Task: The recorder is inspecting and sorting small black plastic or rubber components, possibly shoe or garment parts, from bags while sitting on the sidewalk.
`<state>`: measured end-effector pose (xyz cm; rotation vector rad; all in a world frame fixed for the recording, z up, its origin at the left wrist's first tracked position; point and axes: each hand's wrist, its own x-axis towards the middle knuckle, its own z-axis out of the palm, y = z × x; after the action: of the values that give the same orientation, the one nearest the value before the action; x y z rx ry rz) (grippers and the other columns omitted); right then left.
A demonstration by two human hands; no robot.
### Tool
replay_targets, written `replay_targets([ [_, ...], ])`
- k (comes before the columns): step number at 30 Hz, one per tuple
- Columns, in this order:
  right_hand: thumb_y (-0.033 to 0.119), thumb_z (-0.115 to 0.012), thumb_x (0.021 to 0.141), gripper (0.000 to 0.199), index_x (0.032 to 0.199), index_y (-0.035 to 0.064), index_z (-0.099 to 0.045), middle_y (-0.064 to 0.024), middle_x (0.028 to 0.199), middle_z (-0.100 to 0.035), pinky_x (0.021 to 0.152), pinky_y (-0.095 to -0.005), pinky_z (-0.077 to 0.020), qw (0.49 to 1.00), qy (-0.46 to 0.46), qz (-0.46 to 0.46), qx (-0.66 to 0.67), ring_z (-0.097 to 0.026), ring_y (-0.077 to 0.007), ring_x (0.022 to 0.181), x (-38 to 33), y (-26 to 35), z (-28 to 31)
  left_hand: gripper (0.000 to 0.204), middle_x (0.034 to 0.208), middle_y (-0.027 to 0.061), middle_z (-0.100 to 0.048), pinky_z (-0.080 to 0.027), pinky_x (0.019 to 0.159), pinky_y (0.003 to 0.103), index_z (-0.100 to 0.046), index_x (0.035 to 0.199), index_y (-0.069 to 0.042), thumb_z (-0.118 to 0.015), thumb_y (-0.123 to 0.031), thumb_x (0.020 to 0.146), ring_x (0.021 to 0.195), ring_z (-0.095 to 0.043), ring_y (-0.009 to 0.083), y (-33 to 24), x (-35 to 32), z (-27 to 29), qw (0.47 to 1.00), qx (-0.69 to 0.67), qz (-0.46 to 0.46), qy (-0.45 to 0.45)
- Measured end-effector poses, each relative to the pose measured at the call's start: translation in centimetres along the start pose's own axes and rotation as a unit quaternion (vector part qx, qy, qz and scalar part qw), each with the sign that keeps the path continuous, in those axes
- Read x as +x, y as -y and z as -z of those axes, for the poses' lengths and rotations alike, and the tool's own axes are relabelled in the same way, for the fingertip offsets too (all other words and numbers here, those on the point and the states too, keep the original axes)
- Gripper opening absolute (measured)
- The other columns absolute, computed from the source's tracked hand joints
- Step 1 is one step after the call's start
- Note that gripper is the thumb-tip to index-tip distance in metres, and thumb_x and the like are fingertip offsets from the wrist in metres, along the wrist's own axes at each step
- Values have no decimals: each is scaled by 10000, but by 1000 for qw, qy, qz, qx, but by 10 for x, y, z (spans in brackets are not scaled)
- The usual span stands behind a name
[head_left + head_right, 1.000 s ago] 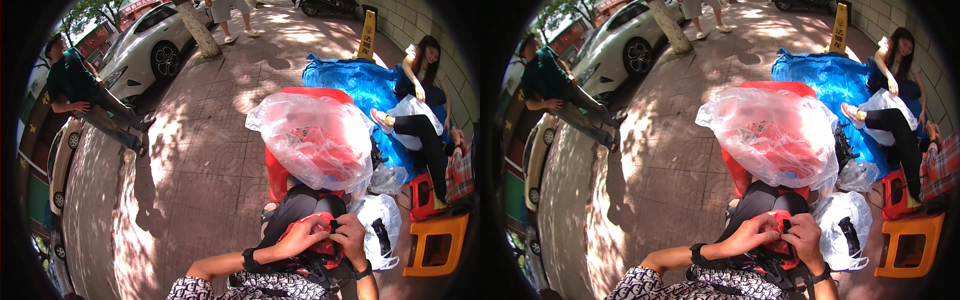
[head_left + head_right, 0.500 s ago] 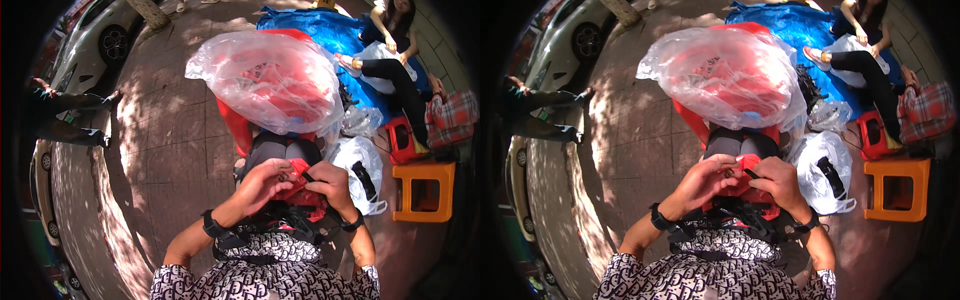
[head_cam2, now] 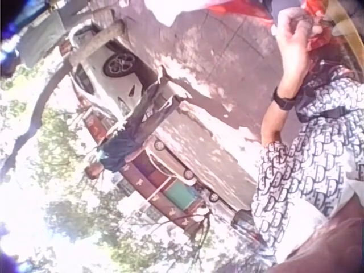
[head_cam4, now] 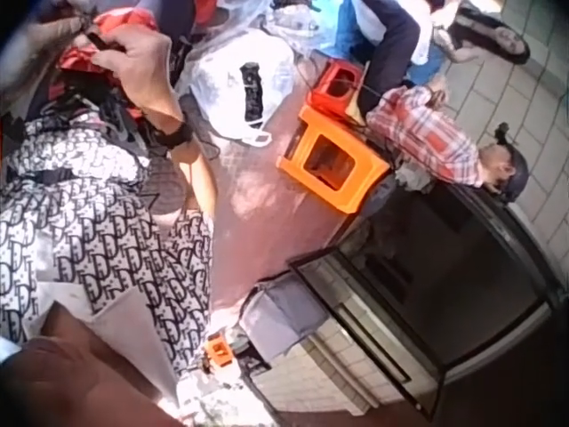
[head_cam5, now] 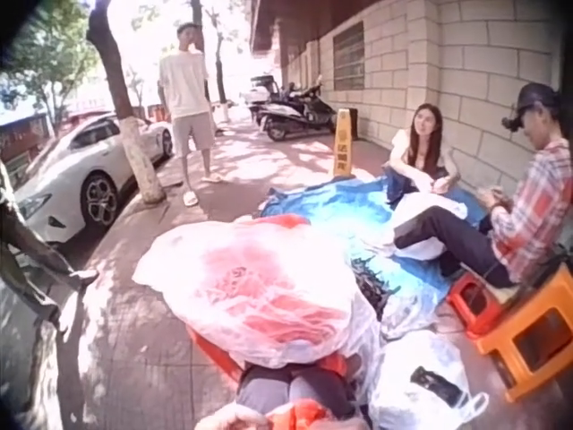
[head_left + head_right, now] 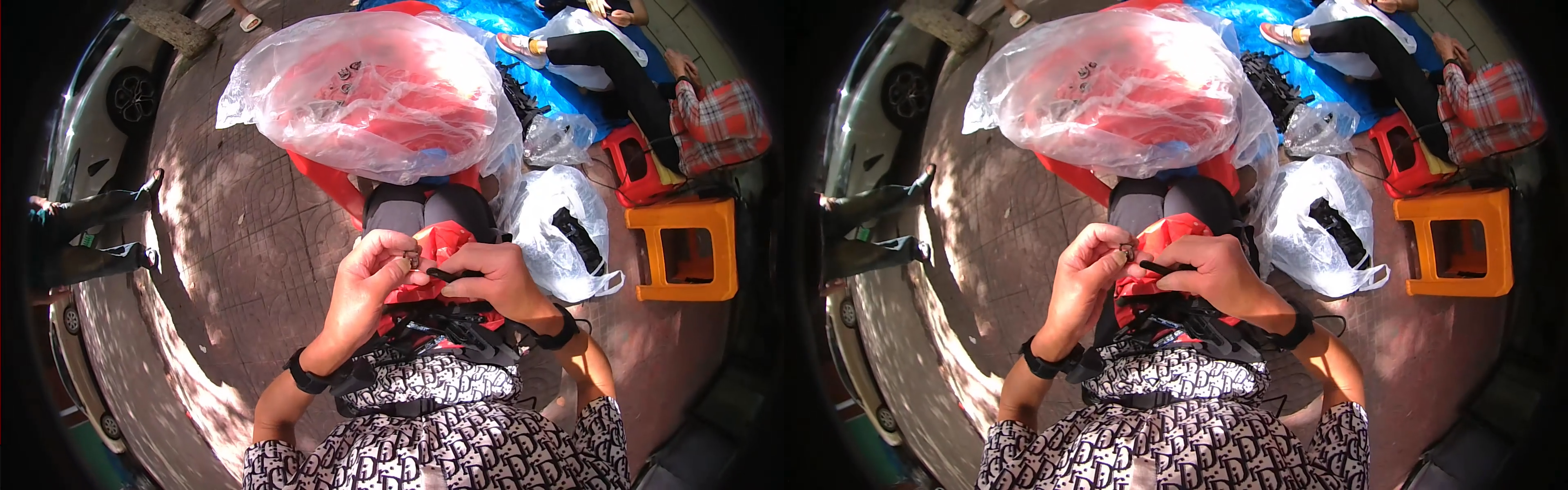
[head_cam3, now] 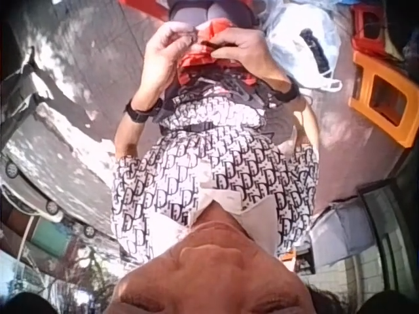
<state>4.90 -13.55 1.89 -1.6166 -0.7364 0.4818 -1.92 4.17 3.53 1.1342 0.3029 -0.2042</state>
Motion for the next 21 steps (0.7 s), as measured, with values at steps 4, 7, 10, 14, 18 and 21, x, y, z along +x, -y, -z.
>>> replay_targets([
  [4,65,-661,655,241,886,21,-607,-104,796,-617,600,-275,-475,984,-10,113,-139,-614,-215,671,4,5,-1,144,887,91,-562,-494,721,250,-482,977,36,-448,40,838,809,-584,133,0,5,-3,1000,22,-5,-7],
  [7,67,-656,661,307,956,24,-579,-118,839,-619,632,-287,-487,975,-13,132,-176,-617,-248,723,10,7,-3,143,865,82,-570,-500,697,242,-486,966,39,-458,54,827,772,-592,124,-5,4,-6,998,63,-2,-11],
  [10,55,-655,655,358,998,15,-560,-125,850,-618,655,-287,-492,981,-5,104,-165,-621,-245,761,12,4,0,138,851,74,-575,-498,693,236,-491,957,40,-463,56,822,761,-592,115,-3,8,-5,996,88,-28,-16],
  [14,38,-664,637,414,1035,22,-551,-134,853,-615,662,-288,-491,989,-14,66,-130,-622,-233,786,9,3,-4,116,828,55,-585,-483,688,222,-518,921,34,-483,52,812,760,-582,99,2,6,-2,990,119,-63,-36],
  [18,27,-684,612,470,1061,30,-545,-101,732,-587,634,-274,-476,996,-3,-3,-91,-597,-209,674,7,10,-8,115,807,39,-593,-472,659,219,-550,893,23,-507,57,792,743,-573,83,6,8,1,987,143,-57,-54],
  [21,23,-692,605,505,1084,25,-534,-63,656,-530,591,-252,-451,997,-24,-25,-62,-520,-145,578,8,9,-12,138,785,53,-600,-467,629,226,-573,884,7,-546,57,758,711,-583,92,9,8,-1,953,268,-116,-78],
])
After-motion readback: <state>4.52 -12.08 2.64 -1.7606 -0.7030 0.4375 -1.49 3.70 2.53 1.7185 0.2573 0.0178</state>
